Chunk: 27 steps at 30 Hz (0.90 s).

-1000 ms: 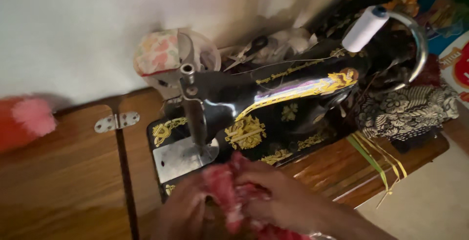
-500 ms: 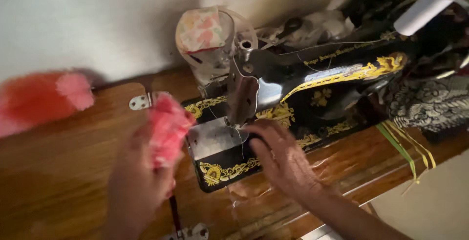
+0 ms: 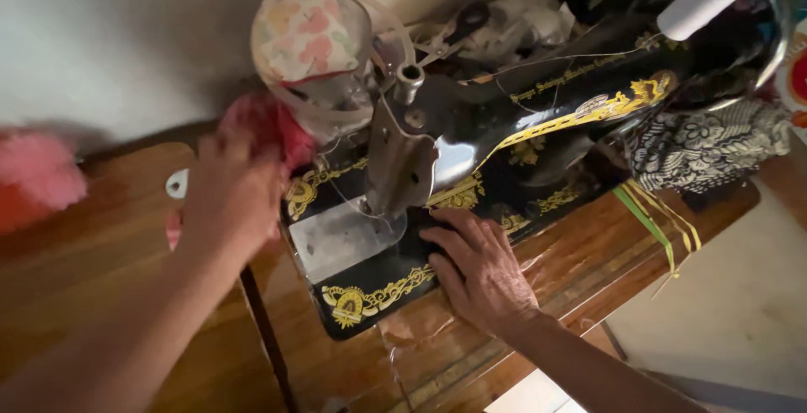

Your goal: The person wipes a wooden table surface and a vintage sewing machine using a red and white checkered cloth. The person moves the cloth back and forth across the table and around the sewing machine, including the needle plate and body.

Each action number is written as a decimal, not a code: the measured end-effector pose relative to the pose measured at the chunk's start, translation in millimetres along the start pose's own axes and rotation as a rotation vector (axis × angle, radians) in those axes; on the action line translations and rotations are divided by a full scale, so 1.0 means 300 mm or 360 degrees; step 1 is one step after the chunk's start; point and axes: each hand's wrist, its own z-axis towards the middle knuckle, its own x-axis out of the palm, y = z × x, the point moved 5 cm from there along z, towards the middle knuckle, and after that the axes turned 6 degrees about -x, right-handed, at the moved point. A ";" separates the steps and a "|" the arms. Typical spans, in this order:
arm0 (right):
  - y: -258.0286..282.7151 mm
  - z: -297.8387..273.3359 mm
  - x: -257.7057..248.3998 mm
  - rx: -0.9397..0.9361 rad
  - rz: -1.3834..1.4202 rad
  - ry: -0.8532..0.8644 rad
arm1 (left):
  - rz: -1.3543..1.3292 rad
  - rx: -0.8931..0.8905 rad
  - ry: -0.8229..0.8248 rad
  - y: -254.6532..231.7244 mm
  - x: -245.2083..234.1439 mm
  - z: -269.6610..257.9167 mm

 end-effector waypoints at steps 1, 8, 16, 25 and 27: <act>-0.003 0.003 -0.002 0.0013 -0.0001 0.0011 | 0.0059 0.0118 0.0042 -0.011 0.005 -0.040; 0.000 0.012 -0.002 0.0022 -0.0005 -0.0017 | -0.0542 0.0937 0.0135 -0.093 -0.078 -0.300; 0.001 0.010 -0.001 0.0032 -0.0018 0.0002 | -0.0279 -0.0099 -0.0175 0.067 0.015 0.033; 0.003 0.008 -0.005 0.0046 0.0015 0.0000 | -0.0382 0.1012 -0.0172 -0.089 -0.091 -0.238; 0.007 0.006 -0.004 0.0017 0.0016 -0.0028 | -0.0204 0.0468 0.0581 -0.007 -0.028 -0.146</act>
